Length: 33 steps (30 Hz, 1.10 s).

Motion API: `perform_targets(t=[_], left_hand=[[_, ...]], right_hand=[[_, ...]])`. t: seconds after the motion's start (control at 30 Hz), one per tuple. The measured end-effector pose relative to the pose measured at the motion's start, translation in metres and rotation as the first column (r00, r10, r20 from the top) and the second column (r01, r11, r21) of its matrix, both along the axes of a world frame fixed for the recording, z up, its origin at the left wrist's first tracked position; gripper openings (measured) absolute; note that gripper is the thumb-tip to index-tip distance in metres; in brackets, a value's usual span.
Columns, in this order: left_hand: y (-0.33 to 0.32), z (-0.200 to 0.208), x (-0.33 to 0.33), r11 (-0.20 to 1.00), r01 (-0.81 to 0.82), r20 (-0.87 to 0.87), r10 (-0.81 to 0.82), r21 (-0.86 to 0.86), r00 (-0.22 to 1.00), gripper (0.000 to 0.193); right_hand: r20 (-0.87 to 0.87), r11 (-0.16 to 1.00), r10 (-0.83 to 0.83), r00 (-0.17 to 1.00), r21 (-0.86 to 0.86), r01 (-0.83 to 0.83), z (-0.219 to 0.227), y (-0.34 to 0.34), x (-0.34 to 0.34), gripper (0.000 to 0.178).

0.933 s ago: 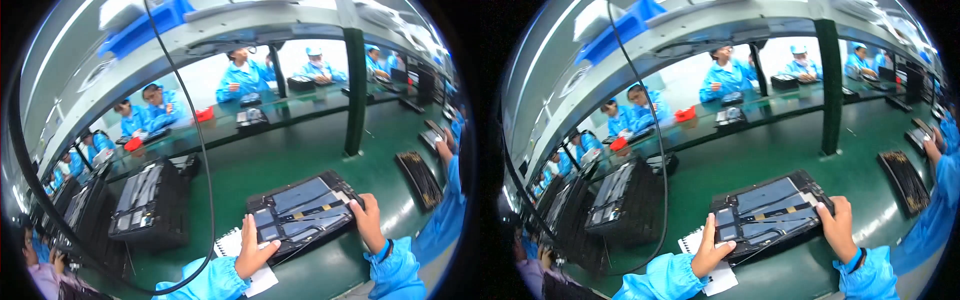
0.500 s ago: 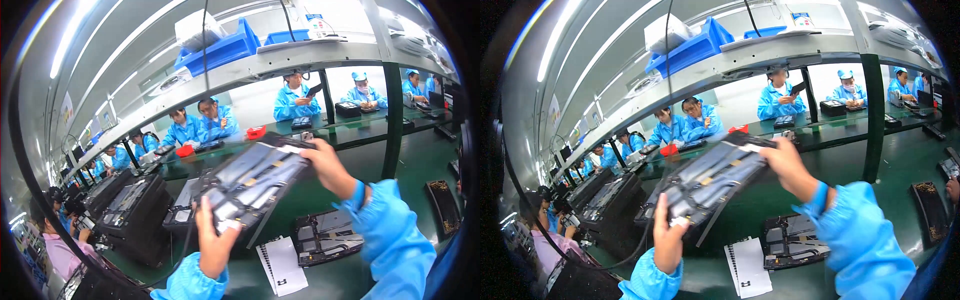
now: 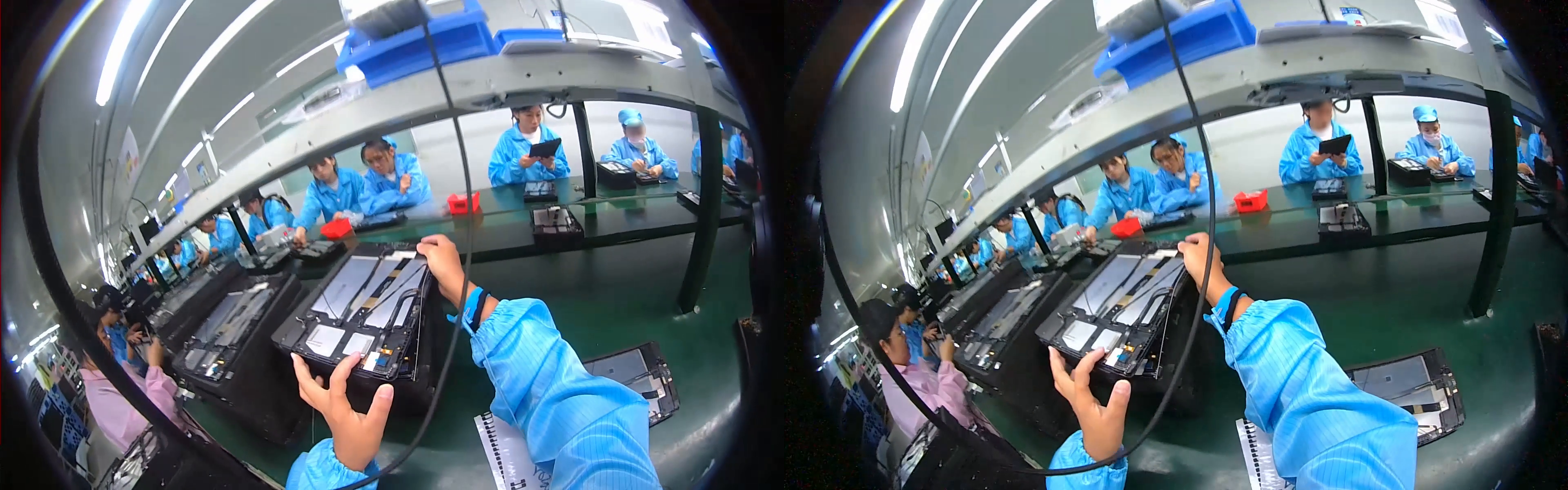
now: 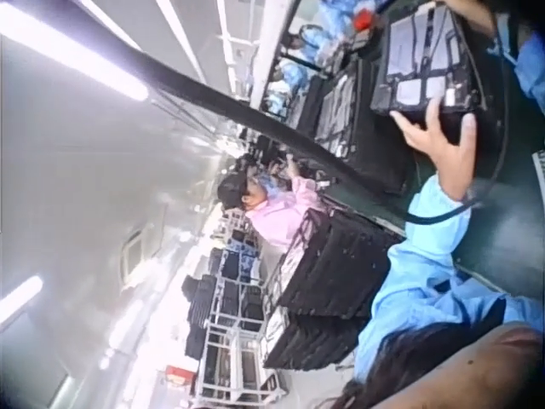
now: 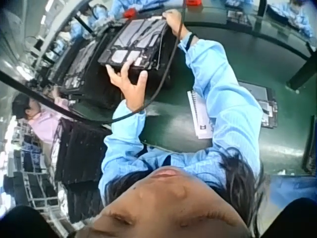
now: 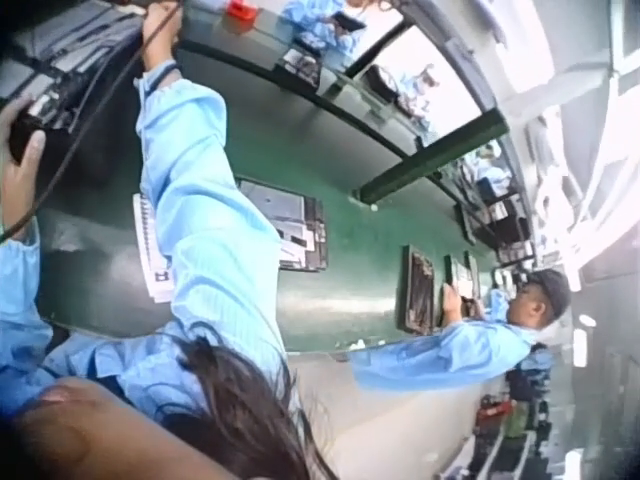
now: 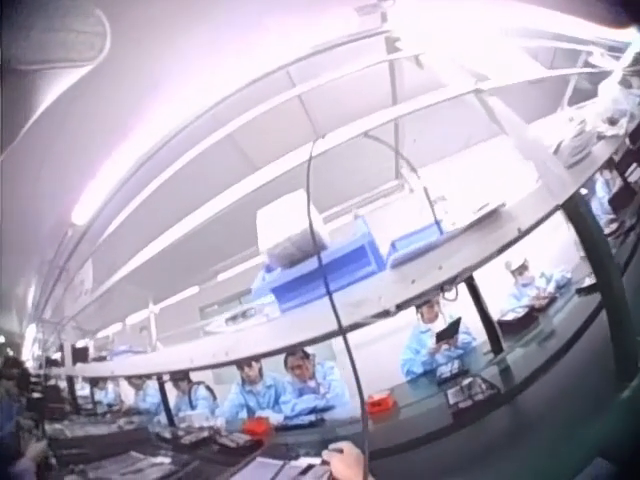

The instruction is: The person assembles internal components and routes ribbon cables within a laptop chassis by hand, using a label sheet to guide placement.

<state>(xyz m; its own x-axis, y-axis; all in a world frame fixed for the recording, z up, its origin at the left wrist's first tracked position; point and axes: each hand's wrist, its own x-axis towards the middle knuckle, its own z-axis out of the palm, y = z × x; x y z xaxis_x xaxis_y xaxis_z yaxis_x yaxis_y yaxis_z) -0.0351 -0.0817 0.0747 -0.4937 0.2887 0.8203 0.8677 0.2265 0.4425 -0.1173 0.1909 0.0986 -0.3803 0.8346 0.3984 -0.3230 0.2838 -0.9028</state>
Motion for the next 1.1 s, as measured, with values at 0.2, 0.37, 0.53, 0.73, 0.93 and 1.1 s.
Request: perform_targets(t=[0.2,0.37,0.53,0.73,0.93,1.1], left_hand=[[0.002,-0.013,0.009,0.999,0.011,0.098,-0.014,0.037,0.995,0.051],[-0.013,-0.026,-0.016,0.981,0.072,0.099,-0.091,0.180,0.991,0.065],[0.017,-0.026,-0.058,0.590,0.050,0.241,-0.405,0.806,0.882,0.049],[-0.003,-0.024,-0.045,0.798,0.053,0.291,-0.281,0.601,0.915,0.051],[0.010,-0.018,-0.058,0.804,0.094,0.339,-0.349,0.587,0.874,0.063],[-0.015,-0.061,-0.078,0.787,-0.069,0.228,-0.093,0.613,0.969,0.055]], right_hand=[[0.032,0.998,0.033,0.999,0.057,-0.035,-0.003,0.008,-0.002,0.021],[0.036,0.989,0.120,0.992,0.081,-0.123,-0.003,0.006,0.013,0.031],[0.116,0.951,0.183,0.976,0.230,-0.206,-0.014,-0.016,0.013,0.054],[-0.002,0.912,0.383,0.924,-0.159,-0.379,-0.018,0.052,0.056,0.037],[0.284,0.996,0.092,0.954,-0.022,-0.090,-0.065,0.120,0.057,0.020],[0.516,0.893,0.043,0.856,0.364,-0.264,-0.090,0.124,-0.011,0.039]])
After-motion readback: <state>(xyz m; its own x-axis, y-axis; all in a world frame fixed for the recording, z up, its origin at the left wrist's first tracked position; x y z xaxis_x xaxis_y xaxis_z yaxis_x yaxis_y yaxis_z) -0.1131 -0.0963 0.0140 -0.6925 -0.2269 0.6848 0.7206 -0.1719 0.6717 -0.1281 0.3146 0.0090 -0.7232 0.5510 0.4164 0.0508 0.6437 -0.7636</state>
